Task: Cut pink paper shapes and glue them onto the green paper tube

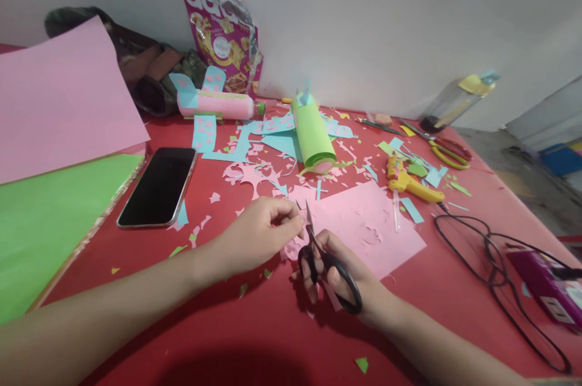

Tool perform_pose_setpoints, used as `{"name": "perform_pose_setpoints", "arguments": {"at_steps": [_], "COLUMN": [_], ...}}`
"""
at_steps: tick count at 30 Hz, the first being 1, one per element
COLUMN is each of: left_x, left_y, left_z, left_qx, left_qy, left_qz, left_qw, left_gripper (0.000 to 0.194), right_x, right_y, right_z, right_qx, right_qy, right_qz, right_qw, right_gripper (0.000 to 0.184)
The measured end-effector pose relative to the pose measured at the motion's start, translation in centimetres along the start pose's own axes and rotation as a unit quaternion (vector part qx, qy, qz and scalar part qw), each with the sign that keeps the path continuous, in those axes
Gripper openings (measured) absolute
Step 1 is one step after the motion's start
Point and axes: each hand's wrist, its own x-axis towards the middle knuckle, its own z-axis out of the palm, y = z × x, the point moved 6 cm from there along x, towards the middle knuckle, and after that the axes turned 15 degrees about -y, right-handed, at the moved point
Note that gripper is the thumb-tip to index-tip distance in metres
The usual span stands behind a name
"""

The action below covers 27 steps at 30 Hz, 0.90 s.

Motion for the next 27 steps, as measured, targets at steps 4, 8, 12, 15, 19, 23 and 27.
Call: {"name": "perform_pose_setpoints", "arguments": {"at_steps": [4,8,12,15,19,23,27], "left_x": [-0.1,0.0,0.0,0.0,-0.1,-0.2,-0.4], "left_y": [0.1,0.0,-0.4,-0.9,-1.3,-1.3,-1.4], "left_z": [0.3,0.6,1.0,1.7,2.0,2.0,2.1], "left_qx": [-0.026,-0.071,-0.109,-0.143,-0.144,-0.123,-0.112], "left_qy": [0.019,0.035,0.057,0.047,0.066,0.090,0.103], "left_qz": [0.015,0.023,0.024,0.030,0.036,0.034,0.034], "left_qw": [0.999,0.997,0.992,0.988,0.987,0.988,0.988], "left_gripper": [0.025,0.024,0.026,0.027,0.029,0.029,0.030], "right_x": [-0.2,-0.2,-0.1,-0.1,-0.2,-0.2,-0.3], "right_y": [0.2,0.5,0.5,0.6,0.7,0.7,0.7], "right_z": [0.0,0.1,0.3,0.4,0.5,0.6,0.6], "right_qx": [-0.004,-0.005,-0.031,-0.033,-0.033,-0.041,-0.062], "right_qy": [0.011,0.026,0.032,0.030,0.033,0.036,0.047], "right_qz": [0.000,0.010,0.009,0.012,0.017,0.023,0.034], "right_qw": [1.000,1.000,0.999,0.999,0.999,0.998,0.996], "right_gripper": [0.036,0.037,0.038,0.038,0.039,0.039,0.040]}}
